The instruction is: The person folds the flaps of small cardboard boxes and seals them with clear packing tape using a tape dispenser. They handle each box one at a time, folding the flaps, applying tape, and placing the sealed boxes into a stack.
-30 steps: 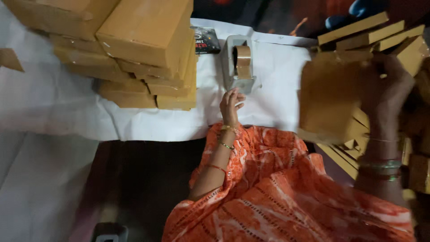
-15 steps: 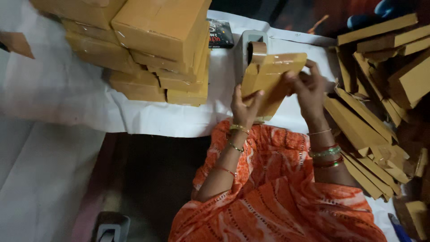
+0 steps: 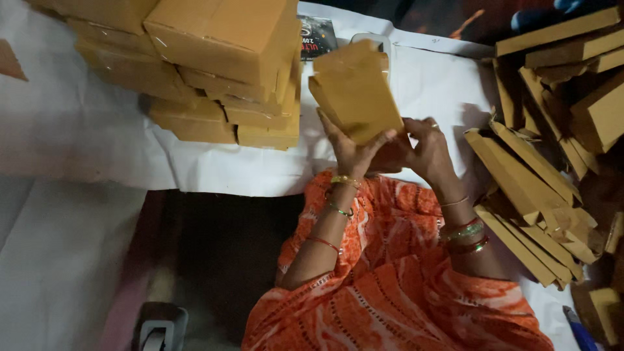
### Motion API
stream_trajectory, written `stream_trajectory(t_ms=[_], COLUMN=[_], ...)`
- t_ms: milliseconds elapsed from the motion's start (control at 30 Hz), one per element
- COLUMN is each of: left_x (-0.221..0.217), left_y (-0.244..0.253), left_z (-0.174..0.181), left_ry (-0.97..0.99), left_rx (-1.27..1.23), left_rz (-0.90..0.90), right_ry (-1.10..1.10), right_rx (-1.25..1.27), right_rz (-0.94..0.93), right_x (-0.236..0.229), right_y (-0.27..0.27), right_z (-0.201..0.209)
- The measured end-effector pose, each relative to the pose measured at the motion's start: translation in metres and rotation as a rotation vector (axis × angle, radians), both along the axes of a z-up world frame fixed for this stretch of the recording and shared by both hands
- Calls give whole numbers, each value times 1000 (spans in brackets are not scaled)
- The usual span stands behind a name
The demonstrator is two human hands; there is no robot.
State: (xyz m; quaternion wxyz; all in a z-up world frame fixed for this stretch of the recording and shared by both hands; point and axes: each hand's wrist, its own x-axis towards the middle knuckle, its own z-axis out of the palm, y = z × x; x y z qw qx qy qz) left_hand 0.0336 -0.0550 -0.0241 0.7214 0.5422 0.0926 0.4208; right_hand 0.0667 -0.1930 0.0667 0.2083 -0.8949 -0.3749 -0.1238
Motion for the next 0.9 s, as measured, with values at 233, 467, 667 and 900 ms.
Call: stream_trajectory(t_ms=[233,467,667,900], left_x=[7,9,11,7], left_y=[-3,0,0,2], left_z=[-10,-15,-24,-24], left_ry=[50,-3,24,-51], left_rx=[-114,-394,-361,-364], left_rz=[-139,-217,-258,-397], right_ry=[530,509,838,1074], right_rx=[-35,-29,178,316], right_rz=[71,185,152,148], right_x=[-25,-25,-11,18], right_y=[28,35,18,-3], right_z=[40,36,10,-19])
